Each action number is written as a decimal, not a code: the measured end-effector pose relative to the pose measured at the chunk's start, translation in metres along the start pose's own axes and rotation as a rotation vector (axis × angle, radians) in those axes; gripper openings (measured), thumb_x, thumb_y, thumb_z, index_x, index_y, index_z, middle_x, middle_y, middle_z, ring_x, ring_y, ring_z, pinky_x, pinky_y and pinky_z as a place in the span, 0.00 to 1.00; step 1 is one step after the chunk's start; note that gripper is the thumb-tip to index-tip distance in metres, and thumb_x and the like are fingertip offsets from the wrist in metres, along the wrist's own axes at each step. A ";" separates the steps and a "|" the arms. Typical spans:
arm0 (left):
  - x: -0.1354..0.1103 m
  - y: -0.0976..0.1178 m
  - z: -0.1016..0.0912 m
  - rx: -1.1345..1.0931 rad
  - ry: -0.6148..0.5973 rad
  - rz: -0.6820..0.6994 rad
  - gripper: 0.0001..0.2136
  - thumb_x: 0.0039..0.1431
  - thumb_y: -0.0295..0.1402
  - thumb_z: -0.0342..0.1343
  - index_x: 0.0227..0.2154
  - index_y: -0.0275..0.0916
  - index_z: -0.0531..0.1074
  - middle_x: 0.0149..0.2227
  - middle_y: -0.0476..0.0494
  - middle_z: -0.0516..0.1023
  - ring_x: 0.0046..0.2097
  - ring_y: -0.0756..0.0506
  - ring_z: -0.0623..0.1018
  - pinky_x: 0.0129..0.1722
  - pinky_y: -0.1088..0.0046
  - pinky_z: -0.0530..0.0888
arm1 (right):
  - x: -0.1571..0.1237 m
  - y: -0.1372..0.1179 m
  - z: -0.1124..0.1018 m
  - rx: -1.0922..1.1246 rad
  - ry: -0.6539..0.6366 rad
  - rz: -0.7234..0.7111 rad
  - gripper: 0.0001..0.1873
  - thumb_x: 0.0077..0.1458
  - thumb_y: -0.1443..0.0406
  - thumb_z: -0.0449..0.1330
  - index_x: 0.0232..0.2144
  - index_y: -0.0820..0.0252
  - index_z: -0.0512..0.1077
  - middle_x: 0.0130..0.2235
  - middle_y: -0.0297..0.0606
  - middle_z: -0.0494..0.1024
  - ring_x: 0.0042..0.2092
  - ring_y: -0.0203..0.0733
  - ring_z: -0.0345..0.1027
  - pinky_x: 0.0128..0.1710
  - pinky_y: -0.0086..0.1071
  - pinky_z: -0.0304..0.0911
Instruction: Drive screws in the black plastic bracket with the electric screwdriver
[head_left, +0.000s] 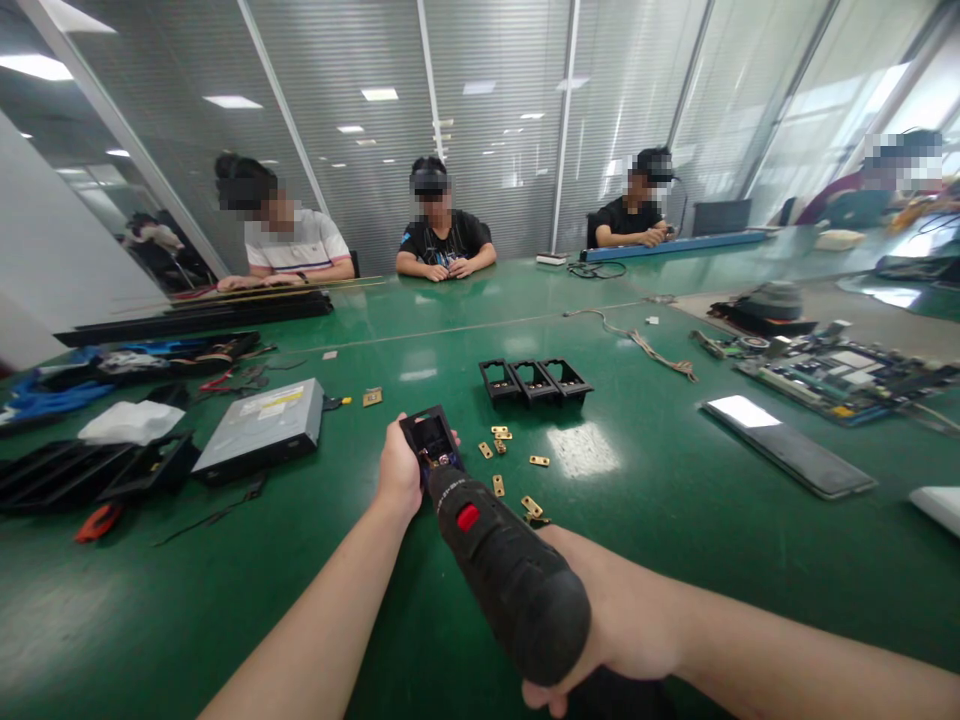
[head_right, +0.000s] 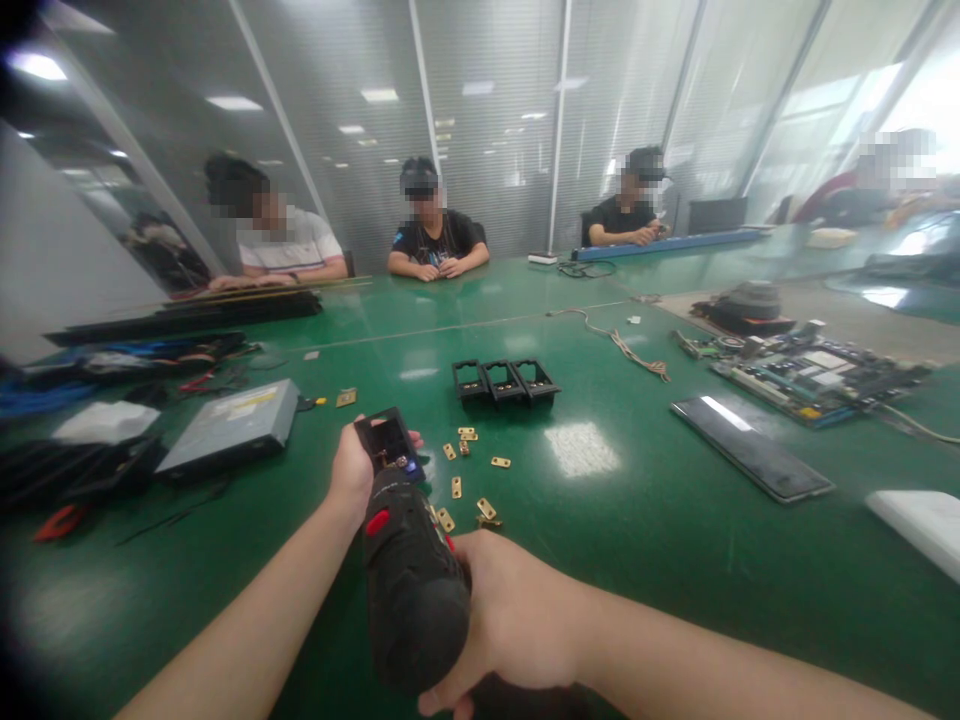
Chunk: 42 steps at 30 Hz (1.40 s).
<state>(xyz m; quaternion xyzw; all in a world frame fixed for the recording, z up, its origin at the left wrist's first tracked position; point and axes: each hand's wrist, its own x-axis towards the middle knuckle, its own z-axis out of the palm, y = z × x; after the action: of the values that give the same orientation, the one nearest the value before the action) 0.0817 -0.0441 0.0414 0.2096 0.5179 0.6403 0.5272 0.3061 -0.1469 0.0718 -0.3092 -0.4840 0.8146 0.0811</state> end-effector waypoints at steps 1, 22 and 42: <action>0.000 0.000 0.000 -0.002 0.000 -0.003 0.22 0.76 0.43 0.44 0.36 0.36 0.80 0.27 0.36 0.85 0.29 0.39 0.86 0.29 0.67 0.81 | 0.000 0.000 0.000 0.003 -0.001 0.000 0.32 0.23 0.65 0.87 0.31 0.63 0.76 0.26 0.33 0.83 0.25 0.35 0.76 0.25 0.24 0.73; 0.004 -0.003 -0.002 -0.019 -0.021 0.000 0.21 0.75 0.44 0.45 0.37 0.37 0.79 0.27 0.37 0.85 0.29 0.39 0.86 0.28 0.67 0.80 | 0.001 -0.001 0.001 0.027 0.002 0.012 0.33 0.19 0.64 0.89 0.28 0.64 0.76 0.26 0.34 0.83 0.26 0.35 0.77 0.23 0.23 0.74; 0.005 -0.002 -0.002 -0.005 -0.003 0.011 0.21 0.75 0.44 0.45 0.37 0.37 0.79 0.27 0.37 0.85 0.29 0.38 0.86 0.29 0.66 0.81 | -0.001 -0.005 0.001 0.029 -0.005 0.002 0.32 0.21 0.65 0.88 0.29 0.64 0.77 0.27 0.33 0.83 0.25 0.35 0.77 0.24 0.23 0.74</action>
<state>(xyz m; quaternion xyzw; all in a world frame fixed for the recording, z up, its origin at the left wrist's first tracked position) 0.0796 -0.0405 0.0373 0.2118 0.5142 0.6442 0.5251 0.3052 -0.1455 0.0766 -0.3065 -0.4721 0.8223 0.0836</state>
